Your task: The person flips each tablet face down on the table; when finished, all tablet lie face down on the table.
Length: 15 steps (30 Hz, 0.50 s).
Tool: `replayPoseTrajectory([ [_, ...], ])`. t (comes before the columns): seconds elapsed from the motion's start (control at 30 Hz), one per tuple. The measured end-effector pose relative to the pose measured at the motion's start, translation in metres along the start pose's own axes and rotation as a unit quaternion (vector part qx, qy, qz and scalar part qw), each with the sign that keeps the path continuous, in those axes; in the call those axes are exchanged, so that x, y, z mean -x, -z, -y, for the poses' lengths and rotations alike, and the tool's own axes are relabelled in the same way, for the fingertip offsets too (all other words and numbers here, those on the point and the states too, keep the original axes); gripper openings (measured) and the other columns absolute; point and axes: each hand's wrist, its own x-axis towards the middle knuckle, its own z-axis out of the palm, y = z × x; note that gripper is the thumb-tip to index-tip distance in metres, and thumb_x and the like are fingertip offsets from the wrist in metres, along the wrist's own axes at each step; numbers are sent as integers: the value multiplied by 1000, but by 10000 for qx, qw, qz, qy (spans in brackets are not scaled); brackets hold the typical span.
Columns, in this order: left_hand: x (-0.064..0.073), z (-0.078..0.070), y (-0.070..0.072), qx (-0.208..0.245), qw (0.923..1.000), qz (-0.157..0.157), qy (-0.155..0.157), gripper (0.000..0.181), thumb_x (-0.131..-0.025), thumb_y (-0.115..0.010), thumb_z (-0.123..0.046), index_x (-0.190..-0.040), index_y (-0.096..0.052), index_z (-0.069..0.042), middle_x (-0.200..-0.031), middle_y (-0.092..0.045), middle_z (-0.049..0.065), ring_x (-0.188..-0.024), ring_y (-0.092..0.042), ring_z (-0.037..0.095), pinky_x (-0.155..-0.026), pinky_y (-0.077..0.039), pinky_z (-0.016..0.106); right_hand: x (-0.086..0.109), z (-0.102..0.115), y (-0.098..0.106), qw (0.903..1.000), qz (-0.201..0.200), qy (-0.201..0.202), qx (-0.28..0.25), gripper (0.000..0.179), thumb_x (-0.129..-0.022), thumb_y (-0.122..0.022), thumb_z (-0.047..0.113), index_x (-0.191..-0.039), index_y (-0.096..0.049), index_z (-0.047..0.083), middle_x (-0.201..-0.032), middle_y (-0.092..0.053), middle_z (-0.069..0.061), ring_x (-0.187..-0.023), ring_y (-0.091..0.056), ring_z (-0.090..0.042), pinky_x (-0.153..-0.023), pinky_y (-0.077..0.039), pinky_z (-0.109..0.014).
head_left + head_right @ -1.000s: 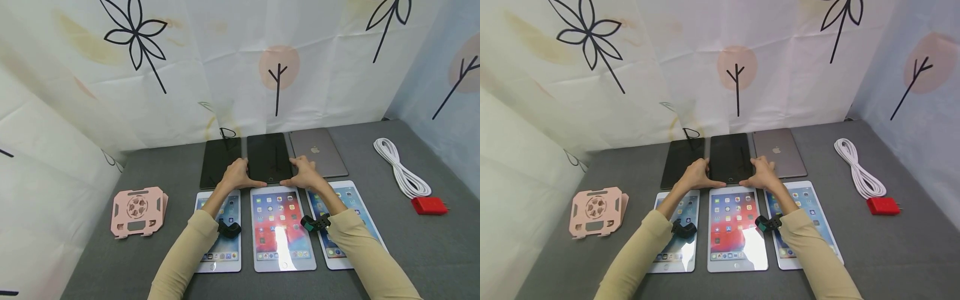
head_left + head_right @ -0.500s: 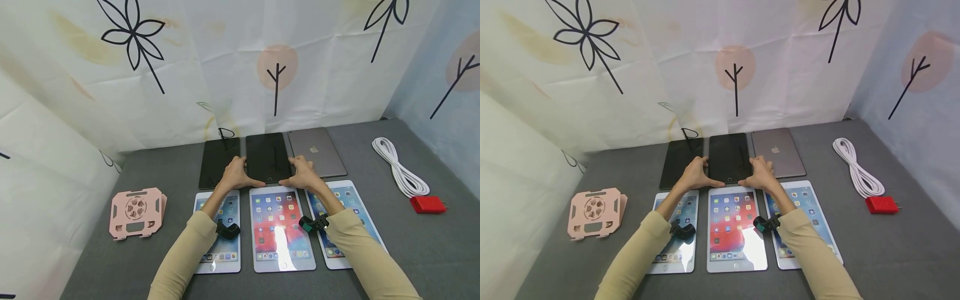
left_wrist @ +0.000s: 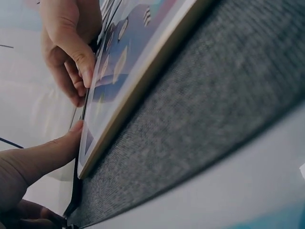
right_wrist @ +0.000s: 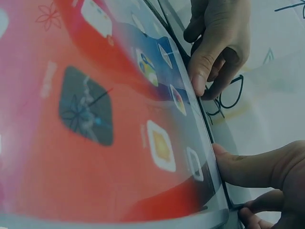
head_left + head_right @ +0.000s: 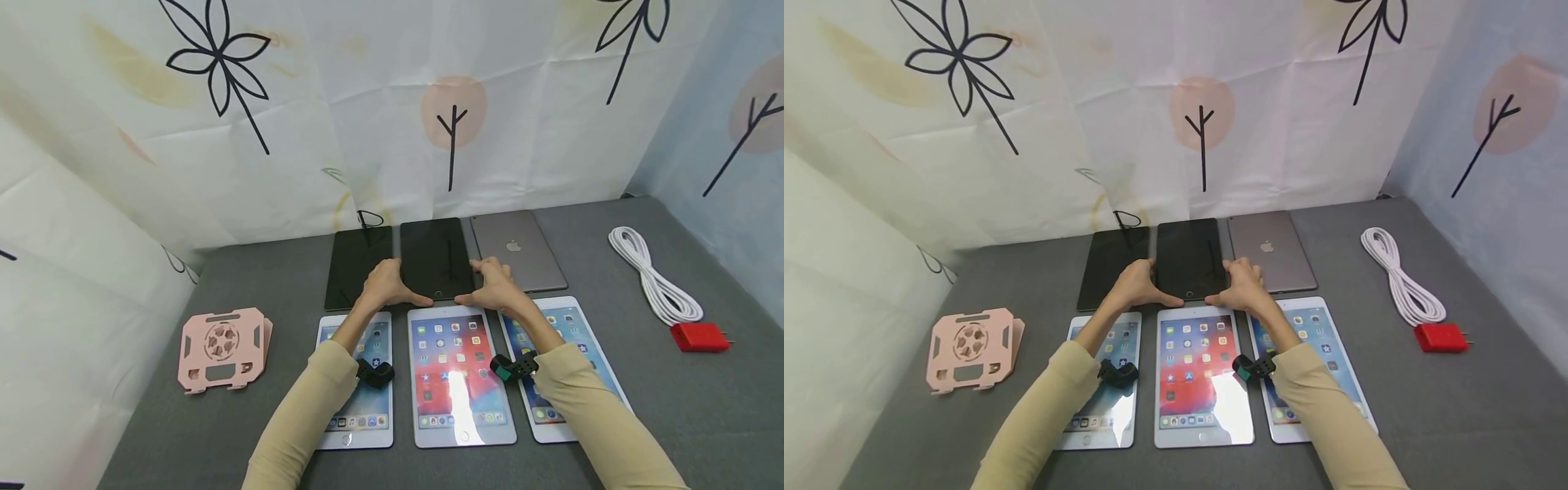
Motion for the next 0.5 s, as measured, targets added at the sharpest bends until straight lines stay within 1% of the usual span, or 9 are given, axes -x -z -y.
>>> replayPoseTrajectory([
  [0.07, 0, -1, 0, 100, 9999, 8, -35, 114, -66, -96, -44, -154, -40, 3, -159, -44, 20, -142, -49, 38, -111, -47, 52, 0, 0, 0, 10000, 7, 43, 68, 92, -87, -80, 21, -157, -28, -8, -152, -30, -31, -132, -25, -48, -111, -30, -67],
  [0.17, 0, 2, 0, 589, 9983, 1, -38, 114, -67, -97, -38, -155, -37, 4, -158, -44, 21, -143, -47, 39, -112, -46, 51, -1, 0, -1, 10000, -3, 68, 42, 94, -86, -81, 20, -157, -27, -9, -152, -30, -31, -132, -24, -48, -111, -26, -67],
  [0.23, 0, 5, -1, 1046, 9945, -17, -5, 113, -68, -97, -32, -156, -36, 4, -158, -44, 22, -144, -46, 39, -112, -47, 51, -2, 0, -3, 10000, 10, 53, -82, 95, -86, -82, 19, -158, -26, -8, -151, -31, -31, -132, -24, -47, -111, -25, -66],
  [0.3, 0, 9, 0, 1513, 9885, -6, -4, 112, -69, -97, -28, -157, -34, 3, -159, -42, 22, -147, -43, 39, -113, -46, 51, -3, 1, -3, 9998, 27, 19, -181, 96, -85, -82, 19, -158, -25, -8, -151, -31, -30, -132, -23, -46, -111, -25, -65],
  [0.37, 0, 12, 1, 1866, 9824, 46, -74, 111, -70, -96, -26, -157, -34, 1, -161, -39, 22, -149, -40, 38, -114, -45, 51, -3, 2, -3, 9997, 41, -35, -230, 97, -85, -82, 20, -159, -25, -7, -152, -31, -29, -132, -23, -45, -112, -25, -65],
  [0.43, -1, 13, 1, 2111, 9773, 86, -178, 111, -71, -95, -26, -159, -32, -1, -161, -38, 22, -150, -38, 38, -115, -43, 52, -3, 2, -2, 9995, 67, -80, -290, 97, -85, -82, 20, -159, -25, -6, -153, -30, -28, -133, -22, -45, -112, -26, -64],
  [0.5, 0, 12, 2, 2203, 9750, 123, -261, 114, -71, -95, -28, -161, -28, -5, -159, -40, 21, -147, -41, 38, -116, -42, 52, -3, 1, -1, 9991, 90, -134, -382, 97, -85, -82, 20, -159, -25, -6, -154, -29, -28, -135, -22, -45, -113, -28, -65],
])
